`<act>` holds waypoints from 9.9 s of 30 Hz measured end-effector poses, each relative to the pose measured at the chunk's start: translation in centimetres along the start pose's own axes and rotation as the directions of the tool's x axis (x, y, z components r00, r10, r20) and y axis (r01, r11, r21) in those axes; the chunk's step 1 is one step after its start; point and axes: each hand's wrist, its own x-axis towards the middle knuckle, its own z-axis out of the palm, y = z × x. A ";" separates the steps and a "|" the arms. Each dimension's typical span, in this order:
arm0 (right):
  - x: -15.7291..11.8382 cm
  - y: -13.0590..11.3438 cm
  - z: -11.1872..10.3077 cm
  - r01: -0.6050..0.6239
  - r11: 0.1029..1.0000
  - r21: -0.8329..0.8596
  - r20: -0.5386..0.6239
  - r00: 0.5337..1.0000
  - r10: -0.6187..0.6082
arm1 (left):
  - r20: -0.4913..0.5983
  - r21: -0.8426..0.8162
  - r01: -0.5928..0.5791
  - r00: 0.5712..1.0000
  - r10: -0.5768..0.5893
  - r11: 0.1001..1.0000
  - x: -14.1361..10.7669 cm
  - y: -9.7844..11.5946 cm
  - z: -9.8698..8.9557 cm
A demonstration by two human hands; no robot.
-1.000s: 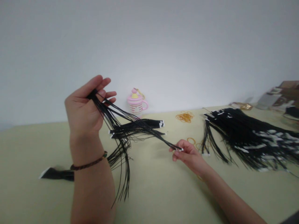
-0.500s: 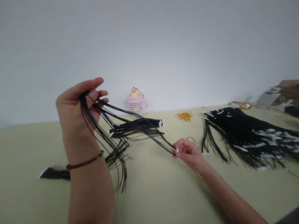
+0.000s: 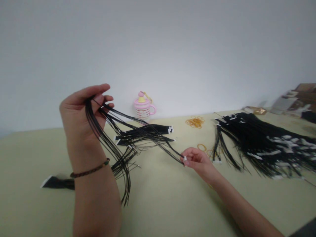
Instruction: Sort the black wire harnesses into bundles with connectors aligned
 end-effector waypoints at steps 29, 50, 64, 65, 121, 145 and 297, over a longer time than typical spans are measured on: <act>-1.1 1.5 2.6 -0.146 0.944 -0.297 0.281 0.931 0.233 | 0.221 0.055 0.084 0.971 -0.094 0.995 -1.3 -0.1 4.5; -1.0 2.6 2.8 -0.143 0.951 -0.274 0.252 0.944 0.214 | 0.307 -0.294 0.238 0.941 -0.144 0.926 -1.4 0.0 4.9; -1.4 2.0 5.5 0.206 0.814 -0.544 0.313 0.949 -0.031 | 0.415 -0.347 0.388 0.880 -0.231 0.854 -2.5 0.3 7.5; -1.4 1.3 5.9 0.271 0.760 -0.591 0.295 0.949 -0.110 | 0.411 -0.331 0.388 0.880 -0.239 0.860 -2.5 0.3 7.5; -2.7 3.7 8.3 -0.322 0.847 0.422 0.511 0.857 0.071 | 0.332 -0.495 0.371 0.916 -0.224 0.786 -2.3 1.5 6.7; -4.2 3.9 6.8 -0.504 0.860 0.080 0.651 0.680 0.338 | 0.296 -0.387 0.243 0.946 -0.129 0.890 -1.7 -0.3 6.1; -4.0 5.1 6.8 -0.004 0.811 -0.584 0.119 0.989 0.091 | 0.352 -0.028 0.145 0.927 -0.126 0.989 -1.7 2.3 1.9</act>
